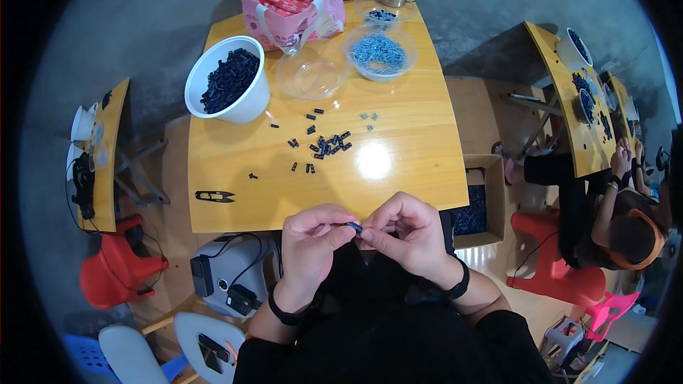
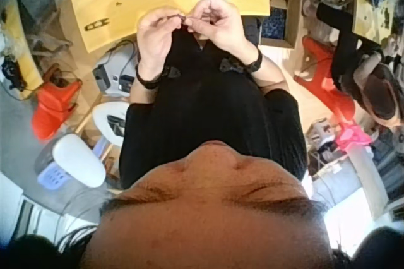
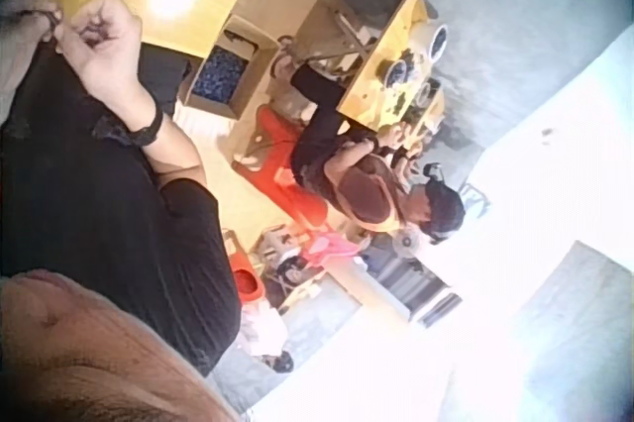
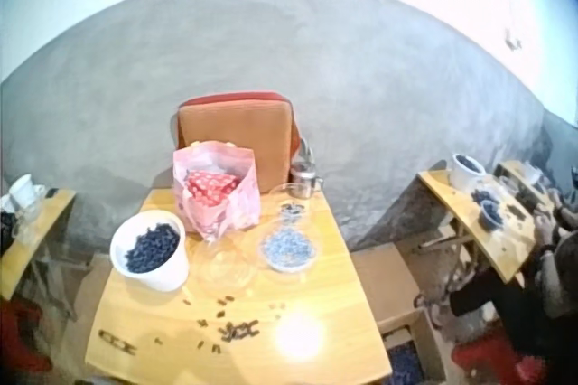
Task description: The person assembles small components by hand, picking up a black plastic piece and a small metal pin, joining them together, and placing the finished unit on the table. This process is repeated multiple times, with the person occasionally moving loose pieces around the table to reach others.
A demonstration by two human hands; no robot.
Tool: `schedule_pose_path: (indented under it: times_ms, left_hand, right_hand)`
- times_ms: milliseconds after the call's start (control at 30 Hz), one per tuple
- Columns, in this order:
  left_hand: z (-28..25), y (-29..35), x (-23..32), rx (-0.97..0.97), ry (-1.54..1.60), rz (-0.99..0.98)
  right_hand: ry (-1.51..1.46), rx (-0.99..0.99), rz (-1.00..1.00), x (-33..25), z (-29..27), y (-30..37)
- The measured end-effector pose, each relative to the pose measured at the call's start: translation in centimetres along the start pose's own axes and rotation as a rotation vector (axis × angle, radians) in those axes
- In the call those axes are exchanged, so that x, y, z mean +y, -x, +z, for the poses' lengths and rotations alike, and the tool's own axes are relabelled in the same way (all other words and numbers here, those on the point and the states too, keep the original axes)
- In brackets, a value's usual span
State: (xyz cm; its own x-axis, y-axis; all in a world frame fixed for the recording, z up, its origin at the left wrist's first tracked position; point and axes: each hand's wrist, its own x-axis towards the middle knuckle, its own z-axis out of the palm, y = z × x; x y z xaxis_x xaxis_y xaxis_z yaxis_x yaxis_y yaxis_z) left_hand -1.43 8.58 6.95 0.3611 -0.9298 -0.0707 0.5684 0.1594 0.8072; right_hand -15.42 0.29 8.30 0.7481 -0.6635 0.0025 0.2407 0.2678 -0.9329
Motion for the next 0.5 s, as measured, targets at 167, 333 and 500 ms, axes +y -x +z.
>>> schedule_pose_path:
  times_ms: [167, 333, 500]
  left_hand:
    - [-2.0, 1.3, -0.3, 0.002, -0.180, 0.118]
    - [-6.3, 1.8, -2.3, 0.081, 0.153, -0.146]
    - [-11.2, 1.3, -3.3, 0.264, 0.267, -0.140]
  right_hand:
    - [0.043, -0.094, 0.020, 1.3, 0.1, -0.5]
    - [0.417, -0.158, 0.009, 4.9, 0.3, -3.0]
    - [0.719, 0.049, 0.076, 10.2, -0.2, -7.2]
